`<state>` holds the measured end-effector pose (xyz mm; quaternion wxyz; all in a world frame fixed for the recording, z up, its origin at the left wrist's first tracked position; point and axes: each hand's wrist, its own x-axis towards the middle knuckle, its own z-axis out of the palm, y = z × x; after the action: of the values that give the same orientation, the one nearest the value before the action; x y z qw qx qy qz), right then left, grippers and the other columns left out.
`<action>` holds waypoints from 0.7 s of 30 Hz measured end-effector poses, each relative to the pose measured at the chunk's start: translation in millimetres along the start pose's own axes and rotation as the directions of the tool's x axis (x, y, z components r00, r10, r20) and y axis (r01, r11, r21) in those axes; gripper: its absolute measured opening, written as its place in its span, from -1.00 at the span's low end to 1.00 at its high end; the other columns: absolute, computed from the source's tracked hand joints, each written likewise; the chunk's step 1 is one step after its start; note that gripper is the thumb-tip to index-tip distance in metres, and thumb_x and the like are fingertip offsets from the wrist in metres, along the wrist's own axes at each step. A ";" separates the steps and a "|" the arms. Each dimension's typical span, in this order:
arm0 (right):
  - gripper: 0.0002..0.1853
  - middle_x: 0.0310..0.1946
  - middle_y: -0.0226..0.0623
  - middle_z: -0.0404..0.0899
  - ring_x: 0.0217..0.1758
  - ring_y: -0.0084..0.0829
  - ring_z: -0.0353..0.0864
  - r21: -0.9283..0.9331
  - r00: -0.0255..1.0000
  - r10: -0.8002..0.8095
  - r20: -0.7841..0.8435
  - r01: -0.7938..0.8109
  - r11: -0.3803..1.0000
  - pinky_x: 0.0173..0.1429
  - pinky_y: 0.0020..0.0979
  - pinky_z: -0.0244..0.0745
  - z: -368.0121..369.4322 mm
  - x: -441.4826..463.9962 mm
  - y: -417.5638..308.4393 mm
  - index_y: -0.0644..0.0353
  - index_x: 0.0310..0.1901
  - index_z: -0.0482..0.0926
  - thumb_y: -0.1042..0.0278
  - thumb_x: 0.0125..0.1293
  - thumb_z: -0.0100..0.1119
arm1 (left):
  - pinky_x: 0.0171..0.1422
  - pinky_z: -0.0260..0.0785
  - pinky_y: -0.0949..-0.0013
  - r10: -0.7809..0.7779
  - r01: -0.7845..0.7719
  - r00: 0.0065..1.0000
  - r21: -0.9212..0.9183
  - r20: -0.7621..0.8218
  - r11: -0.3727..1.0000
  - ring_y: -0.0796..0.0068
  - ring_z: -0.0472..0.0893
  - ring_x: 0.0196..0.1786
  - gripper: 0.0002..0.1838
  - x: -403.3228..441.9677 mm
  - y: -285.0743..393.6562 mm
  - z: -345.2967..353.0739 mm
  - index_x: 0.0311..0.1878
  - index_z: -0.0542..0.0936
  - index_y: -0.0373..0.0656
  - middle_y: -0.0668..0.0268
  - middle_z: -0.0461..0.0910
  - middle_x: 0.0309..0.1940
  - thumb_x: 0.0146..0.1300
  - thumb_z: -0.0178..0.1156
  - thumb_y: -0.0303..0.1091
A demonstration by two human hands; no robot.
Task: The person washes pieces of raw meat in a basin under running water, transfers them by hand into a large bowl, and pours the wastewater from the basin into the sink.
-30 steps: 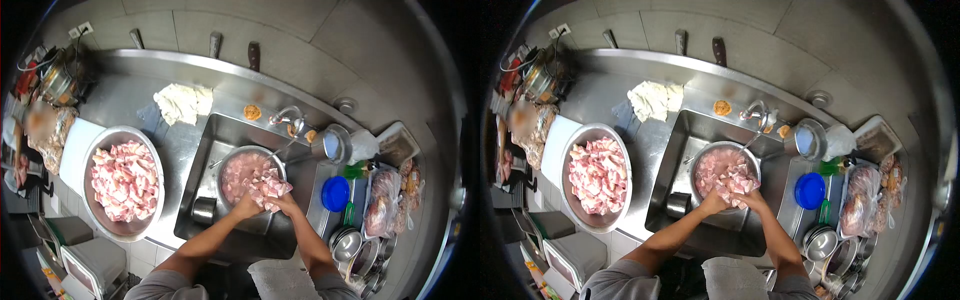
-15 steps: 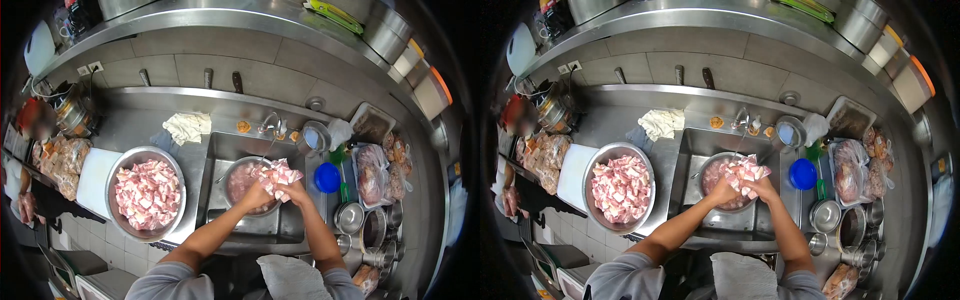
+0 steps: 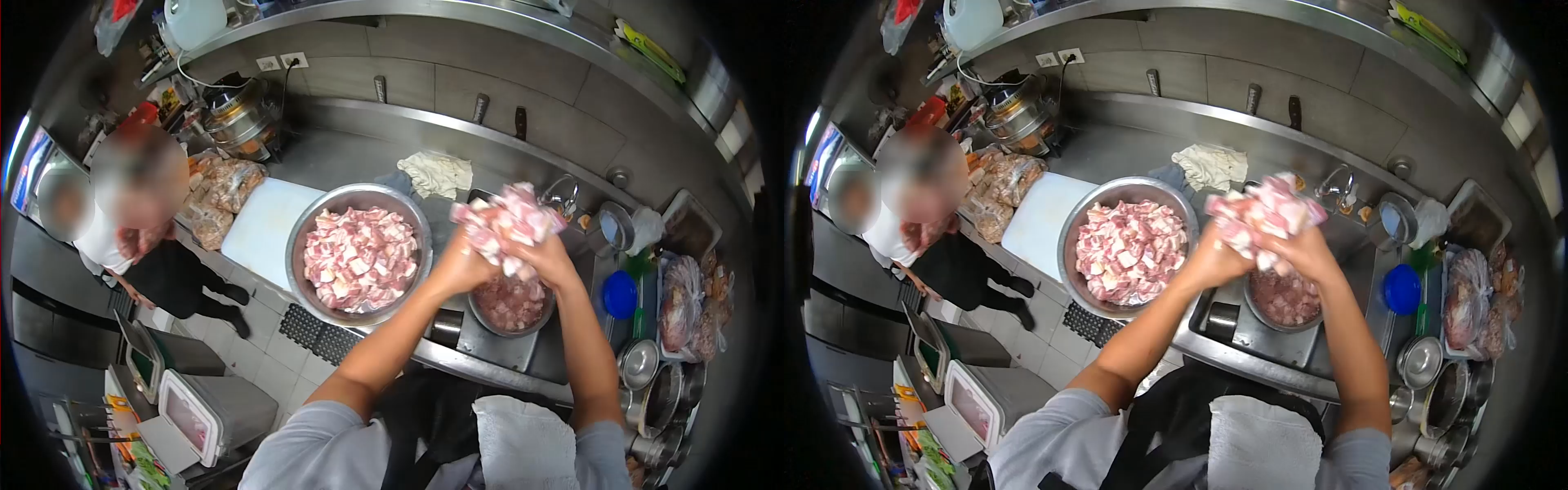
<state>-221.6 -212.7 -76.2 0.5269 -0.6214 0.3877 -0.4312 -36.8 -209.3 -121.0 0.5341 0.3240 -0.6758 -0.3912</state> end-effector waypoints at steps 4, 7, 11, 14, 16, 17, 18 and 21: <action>-0.46 -0.14 -0.29 0.74 -0.12 -0.51 0.72 -0.053 0.989 0.056 0.134 -0.049 0.997 -0.02 -0.38 0.66 86.1 43.1 -27.2 0.24 0.12 0.65 0.14 0.19 0.59 | 0.35 0.47 0.25 -0.058 0.072 0.996 0.254 -0.064 0.965 0.29 0.63 0.22 -0.16 -15.8 51.8 -100.3 0.37 0.41 -0.30 0.13 0.61 0.16 -0.04 0.52 -0.51; -0.40 -0.27 -0.22 0.74 -0.23 -0.41 0.75 -0.118 0.947 0.041 0.318 -0.003 0.993 -0.10 -0.38 0.68 131.6 85.5 6.1 0.28 0.02 0.68 -0.08 0.15 0.57 | 0.25 0.53 0.26 -0.272 0.284 0.958 0.377 -0.086 0.881 0.36 0.69 0.08 -0.05 -35.0 34.3 -165.4 0.47 0.35 -0.25 0.19 0.69 0.05 -0.06 0.55 -0.46; -0.46 -0.14 -0.11 0.77 -0.08 -0.22 0.76 -0.706 0.913 -0.029 0.407 0.335 0.623 0.06 -0.25 0.64 132.0 117.8 98.9 0.23 0.10 0.67 0.10 0.13 0.49 | 0.29 0.51 0.14 -0.630 0.373 0.771 0.866 -0.090 0.333 -0.03 0.68 0.17 -0.29 -101.6 -38.7 -252.3 0.22 0.66 -0.17 -0.04 0.72 0.09 -0.05 0.55 -0.13; -0.42 0.04 0.06 0.71 0.03 0.03 0.75 -0.613 0.957 0.024 0.289 0.166 0.772 0.13 -0.09 0.64 99.0 118.8 156.2 0.16 0.19 0.64 0.33 0.03 0.34 | 0.32 0.50 0.10 -0.452 0.520 0.839 0.689 -0.303 0.505 -0.03 0.67 0.21 -0.26 -146.6 -47.0 -263.5 0.34 0.58 -0.20 -0.15 0.67 0.14 0.02 0.52 -0.25; -0.36 0.12 0.07 0.69 0.11 -0.03 0.74 -0.614 0.967 0.124 0.221 0.039 0.789 0.17 -0.12 0.63 73.4 105.3 194.0 0.22 0.26 0.59 0.46 0.02 0.25 | 0.31 0.50 0.11 -0.486 0.587 0.800 0.624 -0.351 0.515 -0.02 0.67 0.21 -0.28 -163.7 -50.2 -253.1 0.33 0.59 -0.20 -0.14 0.67 0.14 0.04 0.51 -0.24; -0.33 0.16 0.07 0.67 0.18 -0.06 0.72 -0.632 0.959 0.203 0.197 -0.034 0.774 0.21 -0.14 0.62 63.2 96.3 211.7 0.26 0.29 0.56 0.52 0.00 0.20 | 0.31 0.50 0.13 -0.528 0.650 0.753 0.561 -0.391 0.512 0.00 0.68 0.21 -0.30 -172.9 -50.4 -245.8 0.32 0.59 -0.20 -0.12 0.68 0.14 0.07 0.50 -0.23; -0.28 0.20 0.02 0.66 0.27 -0.14 0.67 -0.688 0.938 0.236 0.255 0.004 0.726 0.27 -0.18 0.58 61.1 85.1 216.3 0.33 0.32 0.52 0.56 -0.02 0.18 | 0.29 0.52 0.14 -0.486 0.609 0.787 0.603 -0.380 0.515 0.05 0.69 0.19 -0.31 -179.3 -51.2 -234.0 0.33 0.58 -0.25 -0.10 0.69 0.11 0.12 0.50 -0.24; -0.40 0.08 -0.13 0.72 0.13 -0.22 0.68 -0.310 0.882 0.129 0.454 0.020 0.951 0.21 -0.28 0.56 76.1 78.8 289.6 0.22 0.24 0.60 0.37 0.10 0.40 | 0.28 0.52 0.16 -0.386 0.510 0.859 0.619 -0.335 0.598 0.14 0.69 0.15 -0.42 -187.3 -32.6 -188.7 0.27 0.60 -0.30 -0.03 0.71 0.08 0.20 0.47 -0.31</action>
<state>-131.8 -303.8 -358.2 0.5144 -0.7696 0.3284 -0.1878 189.1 -99.3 -213.9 0.3129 0.6893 -0.6206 -0.2044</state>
